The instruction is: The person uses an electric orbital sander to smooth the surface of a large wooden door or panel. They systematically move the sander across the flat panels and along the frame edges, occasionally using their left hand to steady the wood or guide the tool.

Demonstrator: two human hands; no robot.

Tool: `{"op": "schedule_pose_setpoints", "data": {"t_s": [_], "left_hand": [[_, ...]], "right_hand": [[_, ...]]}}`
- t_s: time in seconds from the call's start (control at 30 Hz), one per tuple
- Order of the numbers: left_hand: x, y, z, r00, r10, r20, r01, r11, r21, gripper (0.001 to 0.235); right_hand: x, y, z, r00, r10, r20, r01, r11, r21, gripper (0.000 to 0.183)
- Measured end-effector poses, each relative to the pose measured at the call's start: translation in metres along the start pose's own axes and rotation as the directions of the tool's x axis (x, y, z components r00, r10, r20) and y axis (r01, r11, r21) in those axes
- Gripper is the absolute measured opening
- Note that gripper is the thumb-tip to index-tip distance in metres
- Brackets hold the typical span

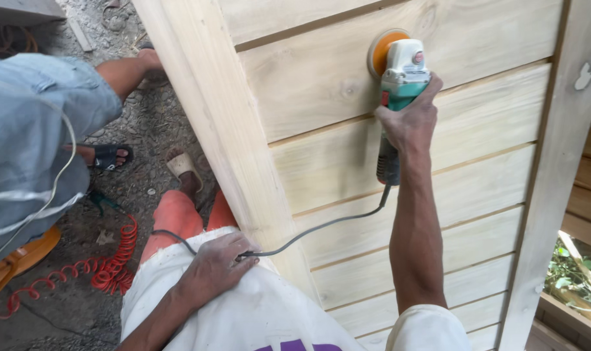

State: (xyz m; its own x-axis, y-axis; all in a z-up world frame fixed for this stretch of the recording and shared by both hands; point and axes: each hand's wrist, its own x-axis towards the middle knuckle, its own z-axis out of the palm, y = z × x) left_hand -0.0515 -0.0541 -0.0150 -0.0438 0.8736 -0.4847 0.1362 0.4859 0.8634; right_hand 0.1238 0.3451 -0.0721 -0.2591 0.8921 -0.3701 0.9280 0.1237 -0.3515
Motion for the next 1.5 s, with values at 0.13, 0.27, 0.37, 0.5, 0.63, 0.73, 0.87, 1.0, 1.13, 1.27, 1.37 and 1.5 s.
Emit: {"op": "schedule_pose_setpoints", "data": {"t_s": [0.13,0.27,0.37,0.5,0.63,0.73,0.87,1.0,1.13,1.27,1.37,1.5], "left_hand": [[0.000,0.003,-0.007,0.998,-0.058,0.017,0.058,0.998,0.006,0.020],[-0.003,0.004,-0.013,0.999,-0.025,-0.021,0.025,0.999,0.039,0.020],[-0.004,0.003,-0.016,0.999,0.004,-0.046,-0.003,0.999,0.036,0.021],[-0.008,0.002,-0.018,0.998,-0.013,-0.055,0.015,0.999,0.030,0.020],[-0.013,-0.002,-0.020,0.998,-0.041,-0.047,0.044,0.998,0.051,0.020],[-0.016,-0.006,-0.019,0.996,-0.061,-0.064,0.063,0.997,0.034,0.021],[-0.017,-0.011,-0.017,0.995,-0.067,-0.068,0.069,0.997,0.026,0.020],[-0.019,-0.011,-0.016,0.995,-0.084,-0.053,0.085,0.996,0.031,0.022],[-0.020,-0.010,-0.017,0.992,-0.118,-0.037,0.119,0.993,0.011,0.021],[-0.022,-0.015,-0.017,0.995,-0.057,-0.082,0.059,0.998,0.013,0.021],[-0.023,-0.017,-0.017,0.991,-0.110,-0.077,0.111,0.994,0.006,0.021],[-0.019,-0.016,-0.020,0.992,-0.082,-0.095,0.085,0.996,0.025,0.020]], "right_hand": [[-0.033,-0.034,0.035,0.996,-0.036,0.078,0.042,0.997,-0.069,0.092],[-0.058,-0.066,0.065,0.980,-0.135,0.145,0.140,0.990,-0.029,0.095],[-0.066,-0.083,0.083,0.967,-0.198,0.162,0.206,0.978,-0.038,0.100],[-0.068,-0.091,0.095,0.953,-0.206,0.224,0.229,0.970,-0.080,0.101],[-0.058,-0.082,0.083,0.969,-0.182,0.170,0.196,0.978,-0.071,0.100],[-0.044,-0.073,0.069,0.982,-0.126,0.138,0.133,0.990,-0.045,0.095],[-0.048,-0.077,0.074,0.978,-0.162,0.132,0.167,0.986,-0.026,0.097],[-0.062,-0.097,0.099,0.958,-0.232,0.166,0.248,0.965,-0.080,0.100],[-0.062,-0.100,0.102,0.955,-0.215,0.205,0.238,0.967,-0.095,0.102],[-0.051,-0.090,0.090,0.965,-0.204,0.167,0.221,0.971,-0.087,0.097],[-0.055,-0.093,0.094,0.962,-0.219,0.160,0.229,0.972,-0.044,0.101],[-0.067,-0.107,0.104,0.948,-0.233,0.218,0.261,0.959,-0.108,0.105]]}}
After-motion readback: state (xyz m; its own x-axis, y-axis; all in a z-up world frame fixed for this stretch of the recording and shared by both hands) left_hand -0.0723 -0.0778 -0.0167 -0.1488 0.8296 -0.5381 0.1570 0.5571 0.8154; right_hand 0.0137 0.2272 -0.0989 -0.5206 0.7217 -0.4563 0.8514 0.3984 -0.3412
